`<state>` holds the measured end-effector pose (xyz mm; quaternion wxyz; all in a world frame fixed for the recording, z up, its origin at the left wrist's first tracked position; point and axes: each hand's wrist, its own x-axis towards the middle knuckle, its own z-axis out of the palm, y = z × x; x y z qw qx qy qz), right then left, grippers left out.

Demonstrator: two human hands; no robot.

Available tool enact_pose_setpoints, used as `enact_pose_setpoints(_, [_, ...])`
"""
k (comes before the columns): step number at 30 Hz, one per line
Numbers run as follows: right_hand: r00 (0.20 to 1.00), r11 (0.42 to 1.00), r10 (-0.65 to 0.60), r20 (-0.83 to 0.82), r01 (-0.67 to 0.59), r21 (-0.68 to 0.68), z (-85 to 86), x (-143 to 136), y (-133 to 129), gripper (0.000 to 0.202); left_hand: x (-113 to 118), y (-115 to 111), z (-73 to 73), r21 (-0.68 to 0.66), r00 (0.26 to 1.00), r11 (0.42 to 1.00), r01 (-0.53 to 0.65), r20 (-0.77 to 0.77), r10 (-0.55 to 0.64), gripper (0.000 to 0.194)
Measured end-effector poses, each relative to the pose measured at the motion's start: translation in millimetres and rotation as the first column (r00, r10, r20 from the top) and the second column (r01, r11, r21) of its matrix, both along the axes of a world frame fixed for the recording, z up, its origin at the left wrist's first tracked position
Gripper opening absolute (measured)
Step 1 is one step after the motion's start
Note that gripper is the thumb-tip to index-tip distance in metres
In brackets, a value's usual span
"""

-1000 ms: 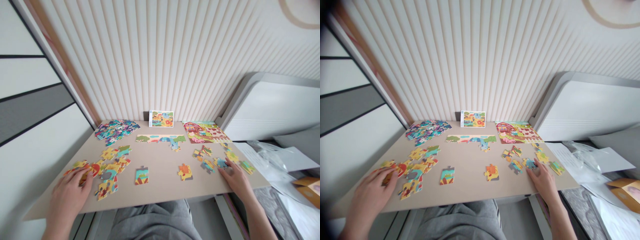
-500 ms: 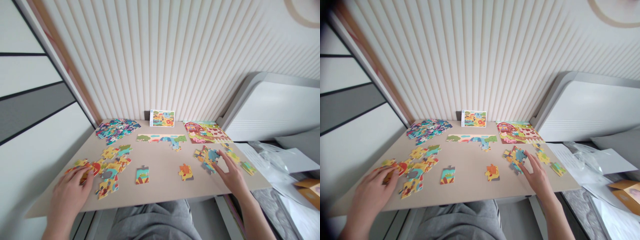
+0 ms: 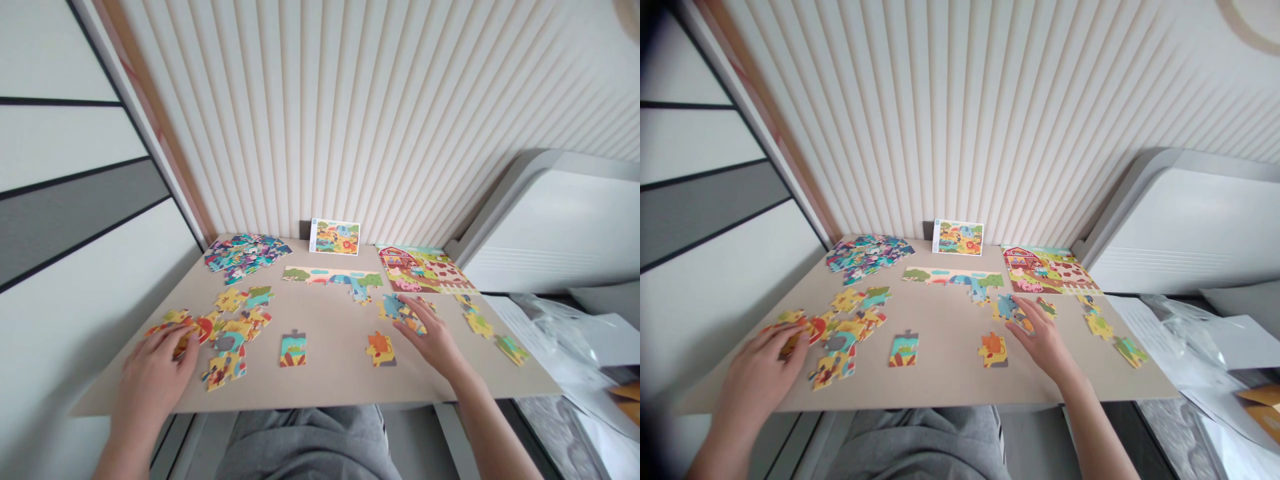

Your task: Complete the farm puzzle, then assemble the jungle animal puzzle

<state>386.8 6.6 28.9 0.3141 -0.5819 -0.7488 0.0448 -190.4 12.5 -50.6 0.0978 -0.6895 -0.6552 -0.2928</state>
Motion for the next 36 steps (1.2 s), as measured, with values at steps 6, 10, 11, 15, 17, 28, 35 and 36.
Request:
enact_pose_setpoints(6, [0.957,0.949,0.289,-0.04,-0.291,-0.118,6.3,-44.0,70.9,0.05,5.8,-1.0,4.1,0.056,0.997,0.997,-0.058,-0.039,0.06,0.035])
enact_pose_setpoints(10, [0.935,0.923,0.353,-0.022,-0.352,-0.157,0.0,-70.2,105.8,0.05,5.3,-1.1,2.7,0.066,0.998,0.996,-0.058,-0.034,0.06,0.035])
enact_pose_setpoints(11, [0.936,0.922,0.353,-0.011,-0.349,-0.169,-2.5,-74.1,110.1,0.05,4.9,-1.0,2.0,0.065,0.998,0.996,-0.058,-0.036,0.06,0.035])
enact_pose_setpoints(15, [0.941,0.927,0.339,0.01,-0.332,-0.173,-11.2,-77.3,113.9,0.052,2.9,-0.7,-1.0,0.066,0.996,0.996,-0.061,-0.057,0.065,0.036])
enact_pose_setpoints(17, [0.942,0.929,0.336,0.001,-0.331,-0.166,-13.7,-74.6,112.6,0.053,2.1,-0.7,-2.2,0.078,0.997,0.996,-0.053,-0.058,0.058,0.037])
enact_pose_setpoints(28, [0.936,0.928,0.353,-0.003,-0.35,-0.123,-20.9,-74.0,117.3,0.045,6.6,-2.2,3.4,0.097,0.998,0.994,-0.045,-0.048,0.05,0.033])
enact_pose_setpoints(35, [0.935,0.926,0.355,-0.024,-0.355,-0.13,-24.4,-69.1,120.2,0.046,5.4,-2.3,1.4,0.09,0.997,0.994,-0.053,-0.057,0.058,0.034])
enact_pose_setpoints(36, [0.936,0.926,0.351,-0.03,-0.352,-0.134,-24.8,-68.2,120.7,0.047,5.5,-2.4,1.6,0.087,0.997,0.995,-0.054,-0.055,0.059,0.034])
